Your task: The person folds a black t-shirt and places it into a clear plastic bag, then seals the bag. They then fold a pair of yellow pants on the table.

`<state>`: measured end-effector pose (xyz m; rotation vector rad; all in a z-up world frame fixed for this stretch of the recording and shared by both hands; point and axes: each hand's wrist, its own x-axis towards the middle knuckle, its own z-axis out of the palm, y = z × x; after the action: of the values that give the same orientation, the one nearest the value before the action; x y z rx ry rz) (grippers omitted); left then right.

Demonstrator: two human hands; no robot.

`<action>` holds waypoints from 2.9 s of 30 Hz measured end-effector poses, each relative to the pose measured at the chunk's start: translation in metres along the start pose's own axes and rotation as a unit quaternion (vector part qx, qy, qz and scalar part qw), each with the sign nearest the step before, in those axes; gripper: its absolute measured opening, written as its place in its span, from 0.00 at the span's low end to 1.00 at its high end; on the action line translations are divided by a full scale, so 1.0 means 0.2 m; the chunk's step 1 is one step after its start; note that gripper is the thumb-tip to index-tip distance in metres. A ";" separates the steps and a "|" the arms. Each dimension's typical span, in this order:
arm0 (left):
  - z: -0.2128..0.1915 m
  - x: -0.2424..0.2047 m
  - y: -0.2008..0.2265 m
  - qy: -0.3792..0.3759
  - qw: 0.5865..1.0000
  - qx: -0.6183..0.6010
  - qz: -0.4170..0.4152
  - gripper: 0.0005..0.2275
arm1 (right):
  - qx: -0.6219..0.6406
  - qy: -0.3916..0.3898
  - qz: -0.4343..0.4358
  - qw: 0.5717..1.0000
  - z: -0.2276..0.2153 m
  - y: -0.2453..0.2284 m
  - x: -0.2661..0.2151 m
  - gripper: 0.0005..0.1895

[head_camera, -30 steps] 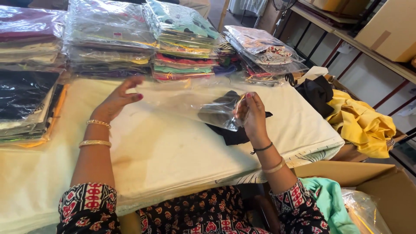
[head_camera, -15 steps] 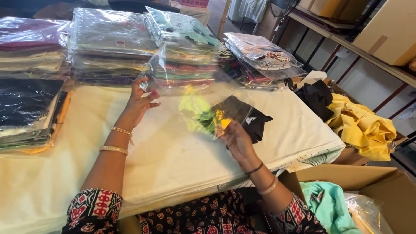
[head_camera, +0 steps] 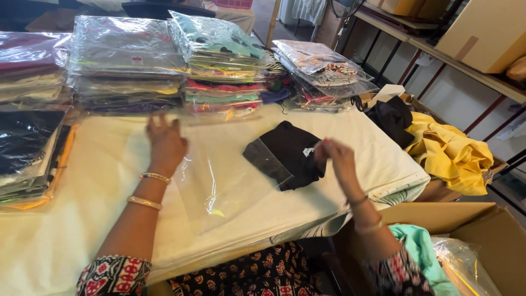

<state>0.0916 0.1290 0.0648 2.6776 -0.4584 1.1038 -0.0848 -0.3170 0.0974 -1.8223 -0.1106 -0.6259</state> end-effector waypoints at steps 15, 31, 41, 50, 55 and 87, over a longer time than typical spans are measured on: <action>-0.02 -0.05 0.20 -0.422 0.906 0.012 -0.027 0.35 | -0.190 -0.343 0.231 0.890 0.09 0.19 0.64 0.45; -0.13 0.05 0.51 -0.336 0.898 -0.238 0.157 0.21 | -0.123 -0.401 0.129 0.898 0.00 0.02 0.50 0.55; -0.06 0.13 0.71 -0.368 0.887 -0.199 0.197 0.23 | -0.406 -0.319 0.191 0.835 -0.11 -0.04 0.51 0.45; 0.11 0.30 0.94 -0.336 0.861 -0.295 0.244 0.24 | -0.183 -0.372 0.112 0.903 -0.25 0.08 0.45 0.31; 0.17 0.30 0.95 -0.411 0.852 -0.227 0.231 0.32 | -0.381 -0.341 0.004 0.859 -0.08 0.10 0.37 0.22; -0.09 -0.28 0.61 -0.339 0.887 -0.196 0.246 0.27 | -0.633 -0.161 -0.077 0.753 0.36 0.03 0.03 0.35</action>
<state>-0.0014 0.0326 0.0455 2.5448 -1.3697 0.0554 -0.0508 -0.2557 0.0799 -3.2858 -0.0595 -0.4976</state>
